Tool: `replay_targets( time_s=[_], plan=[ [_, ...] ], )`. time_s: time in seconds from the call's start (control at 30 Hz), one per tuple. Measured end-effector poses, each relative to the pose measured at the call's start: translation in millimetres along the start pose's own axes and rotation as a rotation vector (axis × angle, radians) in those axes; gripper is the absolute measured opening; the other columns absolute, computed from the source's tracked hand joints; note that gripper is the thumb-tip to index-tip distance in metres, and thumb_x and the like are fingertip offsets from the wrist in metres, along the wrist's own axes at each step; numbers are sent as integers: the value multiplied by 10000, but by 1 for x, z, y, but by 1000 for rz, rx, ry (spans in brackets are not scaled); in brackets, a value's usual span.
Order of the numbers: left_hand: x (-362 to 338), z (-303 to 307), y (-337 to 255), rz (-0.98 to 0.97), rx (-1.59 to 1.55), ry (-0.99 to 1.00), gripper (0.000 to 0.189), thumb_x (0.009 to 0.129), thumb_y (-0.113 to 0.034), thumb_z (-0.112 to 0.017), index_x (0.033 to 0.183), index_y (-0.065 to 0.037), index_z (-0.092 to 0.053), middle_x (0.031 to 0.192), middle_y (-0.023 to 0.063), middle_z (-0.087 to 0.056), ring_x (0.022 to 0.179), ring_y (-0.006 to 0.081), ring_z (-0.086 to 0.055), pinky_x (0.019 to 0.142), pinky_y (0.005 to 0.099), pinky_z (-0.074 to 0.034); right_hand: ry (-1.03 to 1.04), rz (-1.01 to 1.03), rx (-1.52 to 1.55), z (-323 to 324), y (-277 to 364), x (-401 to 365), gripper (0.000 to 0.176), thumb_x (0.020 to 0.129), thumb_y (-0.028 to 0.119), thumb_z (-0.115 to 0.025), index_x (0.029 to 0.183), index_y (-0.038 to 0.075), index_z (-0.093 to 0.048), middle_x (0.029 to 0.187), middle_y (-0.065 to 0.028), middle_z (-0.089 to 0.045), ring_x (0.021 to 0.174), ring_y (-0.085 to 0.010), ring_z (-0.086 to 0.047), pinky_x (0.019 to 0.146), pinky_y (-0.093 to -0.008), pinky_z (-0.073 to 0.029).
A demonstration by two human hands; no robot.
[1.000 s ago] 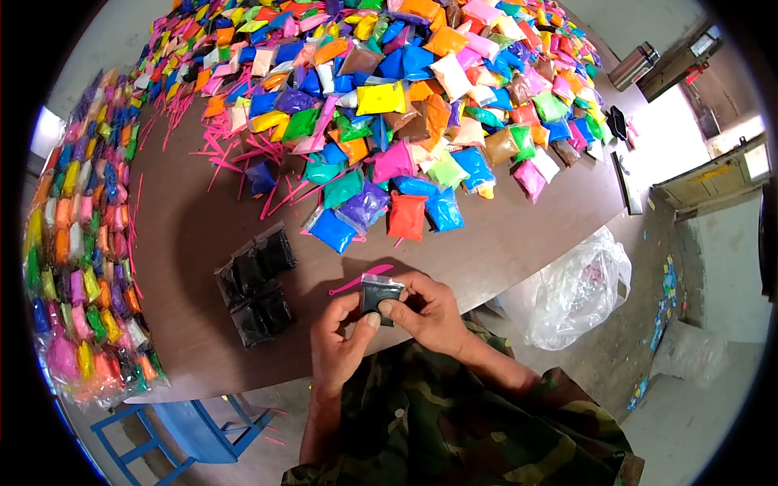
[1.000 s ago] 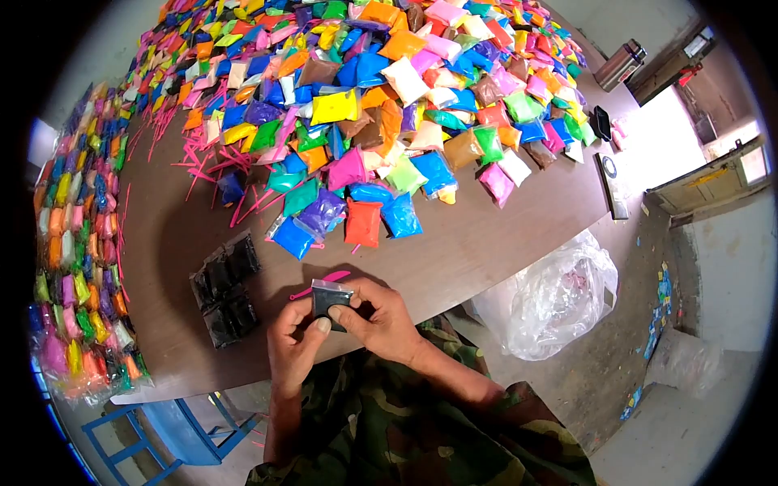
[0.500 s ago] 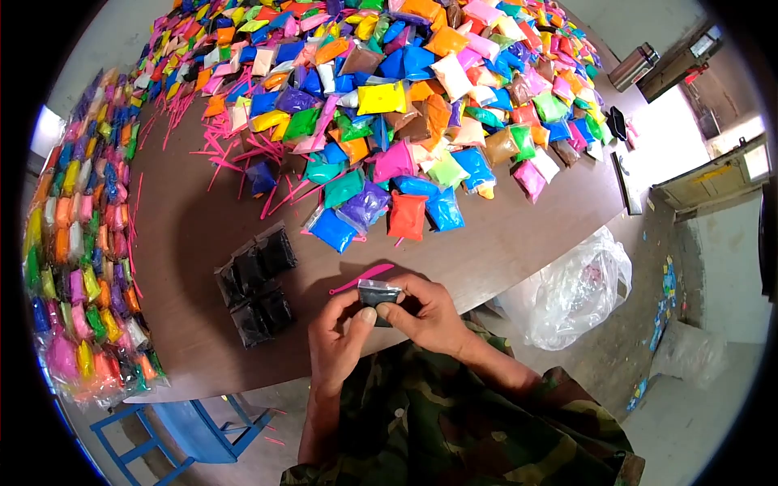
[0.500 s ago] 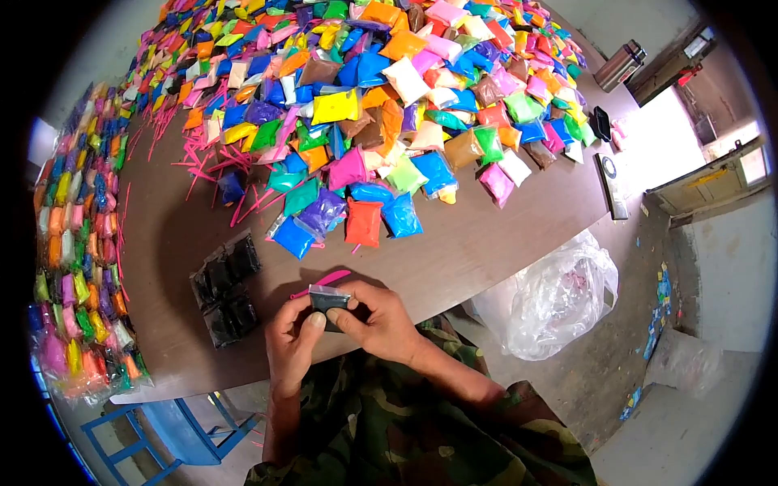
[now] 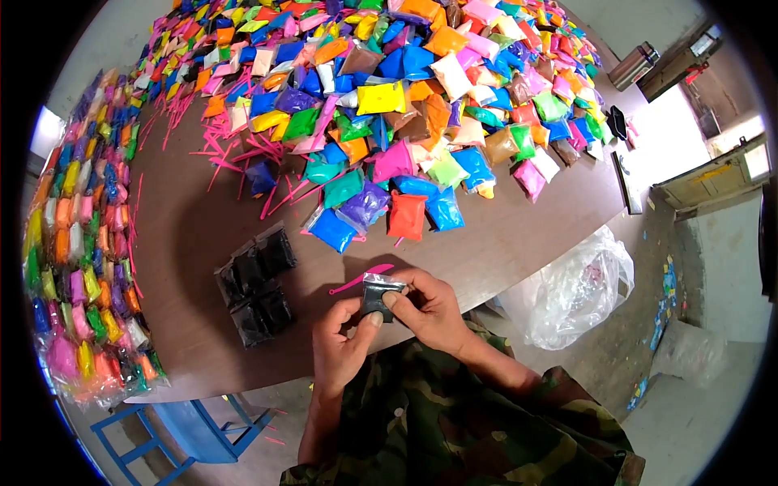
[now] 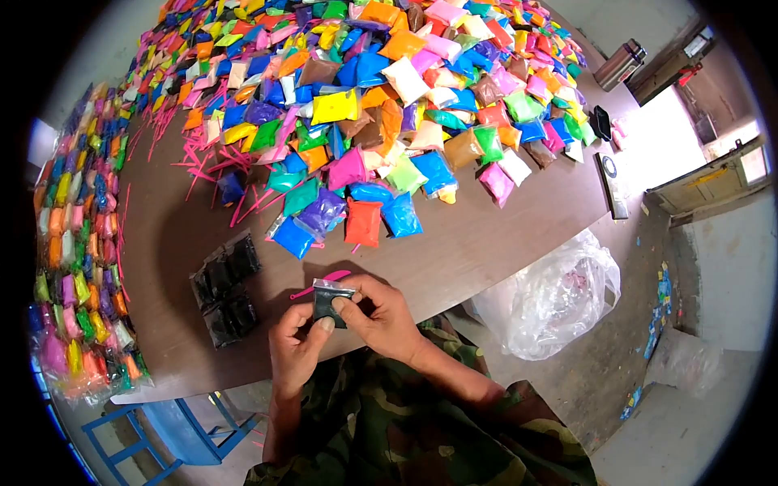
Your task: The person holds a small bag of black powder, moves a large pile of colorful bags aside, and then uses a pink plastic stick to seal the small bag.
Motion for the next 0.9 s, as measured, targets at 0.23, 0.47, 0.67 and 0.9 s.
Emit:
replay_targets(
  time_s=[0.23,0.47,0.67,0.9],
  plan=[
    [0,5,17,30,-182,-108,185,945,-56,-704,1112,22,-689,926,0,-684,807,44,-564,714,217,-472,82,63,-187,-5,13,1,181,899,9,-739,1020,16,-605,818,21,-514,746,-79,-479,648,-259,-443],
    [1,4,16,44,-199,-92,189,953,-65,-703,1115,31,-685,955,5,-677,829,46,-559,725,212,-461,96,73,-167,-4,9,1,187,880,-6,-744,985,19,-591,815,10,-513,744,-96,-476,642,-271,-442],
    [3,5,18,25,-200,-68,197,954,-65,-701,1119,40,-679,975,17,-684,843,56,-572,744,223,-471,70,49,-148,-5,10,1,192,872,-7,-745,981,21,-589,813,8,-518,750,-97,-486,653,-269,-449],
    [2,4,16,35,-211,-64,158,952,-60,-700,1078,34,-682,937,-5,-672,821,38,-556,722,209,-461,100,77,-166,-5,8,0,189,874,-6,-738,1006,20,-605,821,15,-519,731,-86,-484,630,-261,-443]
  ],
)
Point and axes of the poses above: each hand's wrist, its own x-axis towards the middle knuckle, its own z-axis out of the back of the hand, y = z × x, the point moved 6 cm from there along x, towards the middle knuckle
